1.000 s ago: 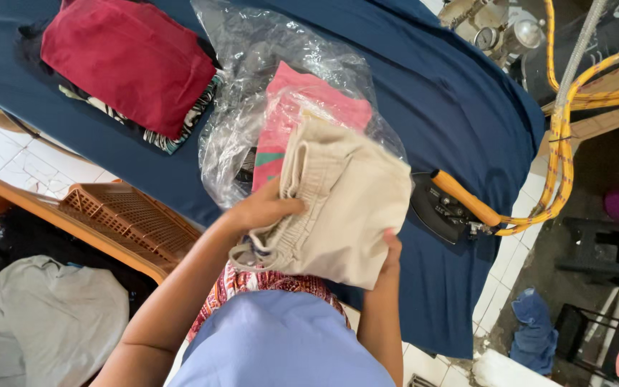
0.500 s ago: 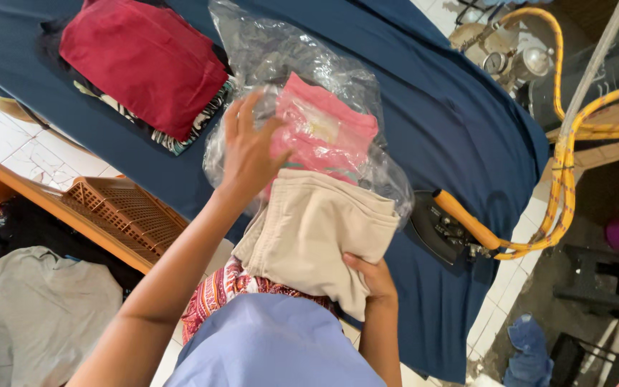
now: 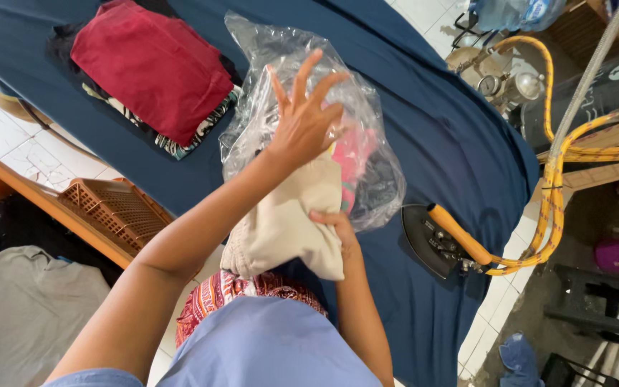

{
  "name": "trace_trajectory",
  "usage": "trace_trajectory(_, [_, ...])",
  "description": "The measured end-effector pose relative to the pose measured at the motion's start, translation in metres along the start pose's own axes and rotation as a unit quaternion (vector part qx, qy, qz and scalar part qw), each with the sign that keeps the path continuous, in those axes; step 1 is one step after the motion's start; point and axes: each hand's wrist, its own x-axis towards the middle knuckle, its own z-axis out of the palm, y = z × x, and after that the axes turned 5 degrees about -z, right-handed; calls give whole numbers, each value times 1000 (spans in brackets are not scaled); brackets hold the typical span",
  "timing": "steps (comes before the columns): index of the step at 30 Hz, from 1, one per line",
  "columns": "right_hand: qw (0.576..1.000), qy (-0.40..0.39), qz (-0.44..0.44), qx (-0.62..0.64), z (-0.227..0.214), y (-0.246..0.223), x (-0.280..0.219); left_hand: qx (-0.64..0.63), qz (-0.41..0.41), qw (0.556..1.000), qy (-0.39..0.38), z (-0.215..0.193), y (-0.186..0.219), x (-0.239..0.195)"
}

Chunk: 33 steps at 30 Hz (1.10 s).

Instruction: The person irons several shirts by hand on an ironing board, then places each garment into a clear plastic bag one at a time.

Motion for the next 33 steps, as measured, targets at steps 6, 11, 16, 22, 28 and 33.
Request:
trace_trajectory(6, [987, 10, -120, 111, -5, -57, 36, -5, 17, 1000, 7, -23, 10, -5])
trace_trajectory(11, [981, 109, -159, 30, -13, -90, 40, 66, 7, 998, 14, -17, -13, -17])
trace_trajectory(16, [959, 256, -103, -70, -35, -99, 43, 43, 8, 999, -5, -18, -23, -21])
trace_trajectory(22, [968, 107, -201, -102, -34, -103, 21, 52, 207, 977, 24, -23, -24, -77])
trace_trajectory(28, [967, 83, -233, -63, -12, -107, 22, -464, -476, 724, -183, -20, 19, -173])
trace_trajectory(33, [973, 58, -221, -40, 7, -103, 18, -413, -467, 766, -160, 5, 18, -192])
